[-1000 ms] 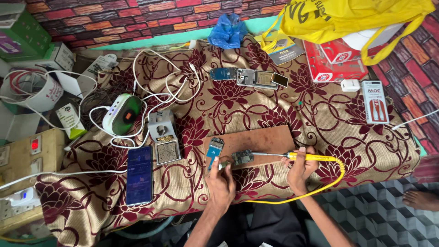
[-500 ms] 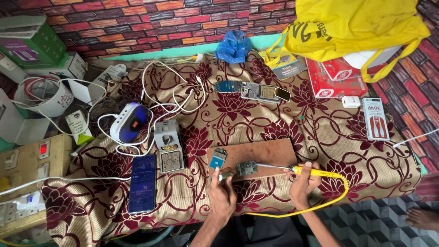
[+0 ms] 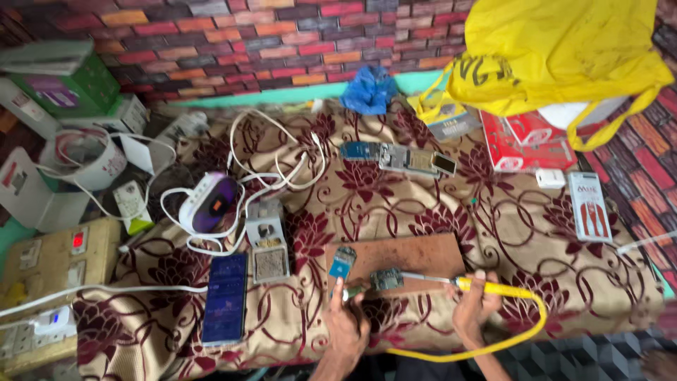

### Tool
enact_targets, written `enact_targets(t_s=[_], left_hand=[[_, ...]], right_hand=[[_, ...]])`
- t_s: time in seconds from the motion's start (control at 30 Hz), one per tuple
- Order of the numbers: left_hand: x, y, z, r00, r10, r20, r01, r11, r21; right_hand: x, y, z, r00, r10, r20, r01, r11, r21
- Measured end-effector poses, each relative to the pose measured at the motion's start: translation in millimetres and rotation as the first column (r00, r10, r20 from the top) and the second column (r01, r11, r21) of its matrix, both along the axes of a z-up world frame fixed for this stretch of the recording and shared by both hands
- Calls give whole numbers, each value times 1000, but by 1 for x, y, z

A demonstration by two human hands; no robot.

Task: The person uses a soldering iron and solder wire to work on a small circuit board placed on a wooden block. They repeatedly apply heat and solder to specific points on the board while holding it steady with their other hand.

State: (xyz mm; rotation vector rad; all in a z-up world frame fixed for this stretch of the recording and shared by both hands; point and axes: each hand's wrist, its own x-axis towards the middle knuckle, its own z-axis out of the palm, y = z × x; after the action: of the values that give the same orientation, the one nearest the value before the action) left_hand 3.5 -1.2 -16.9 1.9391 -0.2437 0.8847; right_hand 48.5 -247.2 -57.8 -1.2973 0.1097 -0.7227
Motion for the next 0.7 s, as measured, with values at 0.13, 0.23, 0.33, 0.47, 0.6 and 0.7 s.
enact_targets(t_s=[0.13,0.23,0.33,0.47,0.6,0.7], left_hand=[[8,-1,4,996,-31,85,29,999,30],[-4,1,3,993,-60,97,57,998,33],[8,1,8,991,-48,122,43,998,39],[0,-1,10,995,-42,89,39,999,35],[3,-2,13,992,-11,128,2,998,66],[4,-3,15,991,-5,131,-4,998,69]], right_hand=[[8,-5,-3,1000,-27,-8,27,998,62],[-3,-6,-12,999,-34,23,31,991,132],[13,-8,-12,994,-103,30,95,976,193],[-2,-9,-10,1000,-2,-10,3,993,116],[-4,-2,4,1000,9,13,-9,999,44],[-6,0,14,999,38,26,-39,997,71]])
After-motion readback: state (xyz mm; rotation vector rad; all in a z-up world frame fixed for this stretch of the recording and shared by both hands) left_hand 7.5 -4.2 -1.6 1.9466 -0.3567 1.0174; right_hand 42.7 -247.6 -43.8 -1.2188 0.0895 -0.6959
